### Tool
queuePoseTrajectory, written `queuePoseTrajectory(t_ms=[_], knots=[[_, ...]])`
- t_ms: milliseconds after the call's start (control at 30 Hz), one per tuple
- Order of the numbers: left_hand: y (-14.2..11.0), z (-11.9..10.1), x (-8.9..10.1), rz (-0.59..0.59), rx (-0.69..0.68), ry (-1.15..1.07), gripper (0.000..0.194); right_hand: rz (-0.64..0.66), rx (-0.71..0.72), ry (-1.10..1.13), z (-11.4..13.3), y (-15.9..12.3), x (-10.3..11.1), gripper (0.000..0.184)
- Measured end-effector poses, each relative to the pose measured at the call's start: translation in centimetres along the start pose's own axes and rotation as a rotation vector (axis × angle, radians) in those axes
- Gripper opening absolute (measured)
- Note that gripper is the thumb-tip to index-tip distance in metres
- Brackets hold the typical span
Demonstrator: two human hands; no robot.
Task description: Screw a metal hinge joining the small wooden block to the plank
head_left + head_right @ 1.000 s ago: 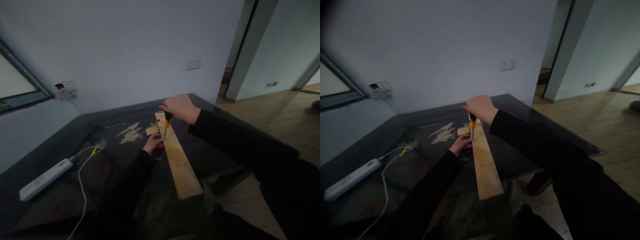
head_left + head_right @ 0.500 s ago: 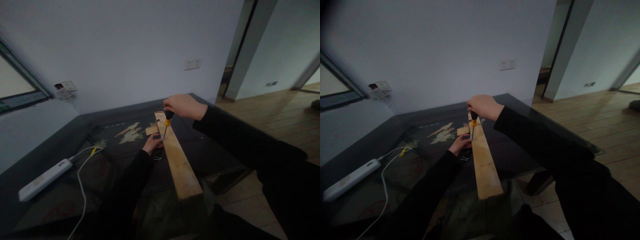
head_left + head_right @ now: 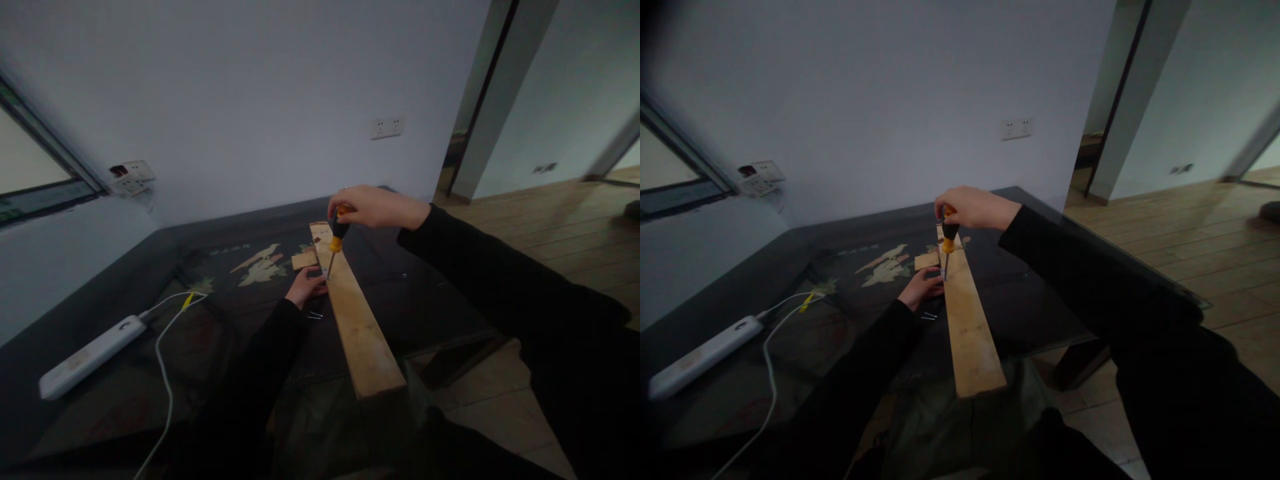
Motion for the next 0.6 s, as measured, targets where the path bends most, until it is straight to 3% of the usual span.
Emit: queuePoseTrajectory(t_ms=[100, 200, 333, 600], knots=[[0.1, 0.0, 0.0, -0.005, 0.008, -0.001, 0.045, -0.058, -0.074, -0.145, 0.6, -0.2, -0.2, 0.028], [0.0, -0.1, -0.1, 0.004, 0.002, -0.002, 0.043, -0.125, -0.212, -0.27, 0.9, -0.4, -0.8, 0.041], [-0.1, -0.2, -0.1, -0.008, -0.001, -0.005, 0.041, -0.136, -0.29, -0.235, 0.6, -0.4, -1.1, 0.05], [-0.5, -0.3, -0.1, 0.006, -0.005, 0.022, 0.039, 0.035, 0.008, 0.048, 0.0, -0.3, -0.1, 0.03]])
Point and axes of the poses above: each hand's wrist, its own y-axis towards the middle knuckle, its own x-axis out of the back of the hand, z = x × y, the point moved 3 cm from there along y, towards the middle knuckle, and after that the axes turned 5 degrees about -z, right-handed, at the moved point
